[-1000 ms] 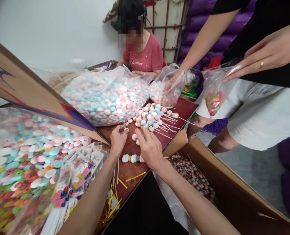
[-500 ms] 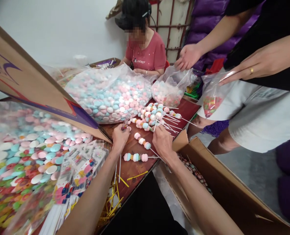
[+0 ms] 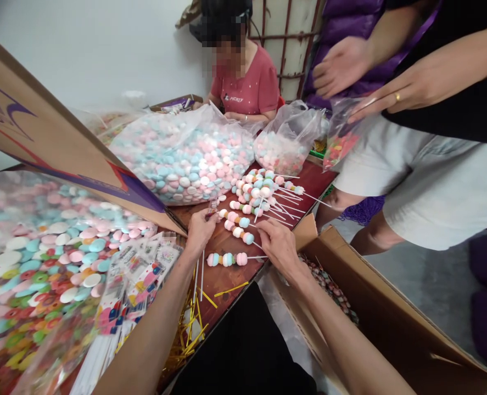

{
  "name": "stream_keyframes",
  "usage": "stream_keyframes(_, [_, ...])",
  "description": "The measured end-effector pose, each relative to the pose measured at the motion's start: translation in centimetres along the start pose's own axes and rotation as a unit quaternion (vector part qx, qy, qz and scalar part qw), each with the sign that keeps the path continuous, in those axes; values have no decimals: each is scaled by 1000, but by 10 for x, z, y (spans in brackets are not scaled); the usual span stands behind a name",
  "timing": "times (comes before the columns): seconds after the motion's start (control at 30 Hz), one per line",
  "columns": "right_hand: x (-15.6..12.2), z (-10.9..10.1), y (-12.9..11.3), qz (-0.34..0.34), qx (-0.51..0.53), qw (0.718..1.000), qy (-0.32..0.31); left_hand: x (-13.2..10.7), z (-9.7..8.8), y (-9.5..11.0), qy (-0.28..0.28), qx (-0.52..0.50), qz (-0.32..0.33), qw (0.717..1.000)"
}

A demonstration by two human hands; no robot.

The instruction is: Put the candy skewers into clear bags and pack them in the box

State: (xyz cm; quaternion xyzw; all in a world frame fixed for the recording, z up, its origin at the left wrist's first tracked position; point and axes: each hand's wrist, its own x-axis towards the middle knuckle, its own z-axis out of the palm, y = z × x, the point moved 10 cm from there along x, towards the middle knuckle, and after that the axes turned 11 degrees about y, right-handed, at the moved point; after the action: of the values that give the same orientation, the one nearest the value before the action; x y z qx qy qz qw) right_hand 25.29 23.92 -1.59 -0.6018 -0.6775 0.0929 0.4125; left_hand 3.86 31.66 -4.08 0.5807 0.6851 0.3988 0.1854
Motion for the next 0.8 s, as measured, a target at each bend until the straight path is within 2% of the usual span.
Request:
stream_keyframes(0.17, [9, 3, -2, -10, -23, 999, -43, 5, 5, -4, 2, -35, -4, 999])
stream_keyframes(0.5, [20, 8, -13, -32, -189, 973, -132, 7, 7, -1, 18, -48, 2, 999])
stream_keyframes(0.67, [18, 15, -18, -36, -210, 967, -143, 6, 4, 1, 16, -27, -6, 999])
stream_keyframes(0.8, [11, 25, -22, -45, -188, 968, -159, 1, 0, 6, 21, 7, -5, 1000])
